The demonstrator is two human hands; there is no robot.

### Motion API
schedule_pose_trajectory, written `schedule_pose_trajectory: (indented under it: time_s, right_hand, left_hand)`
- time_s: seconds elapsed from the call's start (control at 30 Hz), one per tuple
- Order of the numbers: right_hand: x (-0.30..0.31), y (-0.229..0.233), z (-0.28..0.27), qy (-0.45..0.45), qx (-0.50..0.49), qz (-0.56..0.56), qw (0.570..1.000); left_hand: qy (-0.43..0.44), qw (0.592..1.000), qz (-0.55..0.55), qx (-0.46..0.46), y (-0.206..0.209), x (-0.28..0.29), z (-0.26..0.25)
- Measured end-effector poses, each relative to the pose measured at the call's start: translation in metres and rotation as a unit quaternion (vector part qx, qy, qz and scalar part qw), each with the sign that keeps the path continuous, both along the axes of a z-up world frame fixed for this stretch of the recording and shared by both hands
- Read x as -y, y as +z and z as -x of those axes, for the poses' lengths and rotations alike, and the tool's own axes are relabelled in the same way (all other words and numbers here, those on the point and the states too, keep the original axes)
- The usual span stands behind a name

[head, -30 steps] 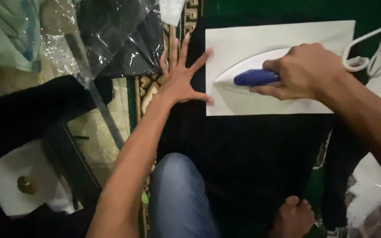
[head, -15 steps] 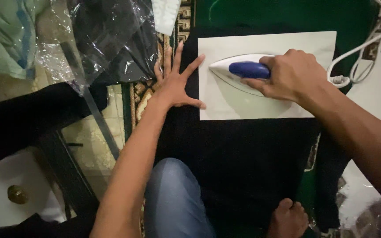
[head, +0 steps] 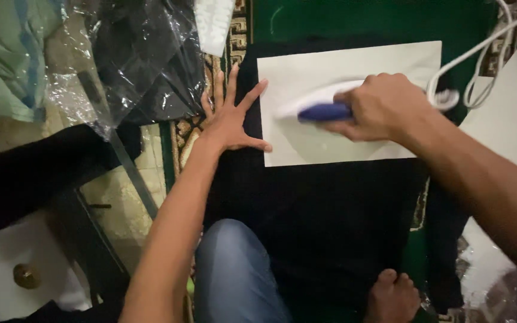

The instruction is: Ironing a heat transfer decal onto a black shirt.

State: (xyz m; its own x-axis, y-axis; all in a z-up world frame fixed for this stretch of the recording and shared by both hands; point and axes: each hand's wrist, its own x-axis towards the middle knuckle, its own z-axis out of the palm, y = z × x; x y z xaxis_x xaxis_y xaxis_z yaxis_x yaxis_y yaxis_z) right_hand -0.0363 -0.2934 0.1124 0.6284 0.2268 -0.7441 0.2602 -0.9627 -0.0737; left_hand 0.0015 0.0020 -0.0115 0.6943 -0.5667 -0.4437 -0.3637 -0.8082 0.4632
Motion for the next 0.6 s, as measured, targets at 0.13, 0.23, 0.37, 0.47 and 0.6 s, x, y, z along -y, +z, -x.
schedule_pose_trajectory:
  time_s: [0.13, 0.23, 0.37, 0.47, 0.6]
  right_hand:
    - [0.001, -0.003, 0.001, -0.098, 0.035, 0.006, 0.995]
    - [-0.003, 0.005, -0.002, -0.051, 0.029, -0.013, 0.998]
    - [0.004, -0.008, 0.005, -0.149, 0.112, -0.028, 0.982]
    - [0.009, -0.017, 0.006, -0.127, 0.043, -0.004, 0.991]
    - [0.037, -0.023, 0.024, -0.087, 0.098, -0.016, 0.991]
  left_hand:
    - [0.006, 1.0, 0.005, -0.011, -0.006, -0.001, 0.002]
    - [0.004, 1.0, 0.003, -0.014, -0.002, -0.001, -0.002]
    - [0.01, 1.0, -0.004, -0.02, -0.003, 0.002, 0.001]
    - [0.006, 1.0, 0.018, -0.008, -0.01, -0.005, 0.001]
    - [-0.001, 1.0, 0.026, -0.013, -0.01, -0.003, 0.001]
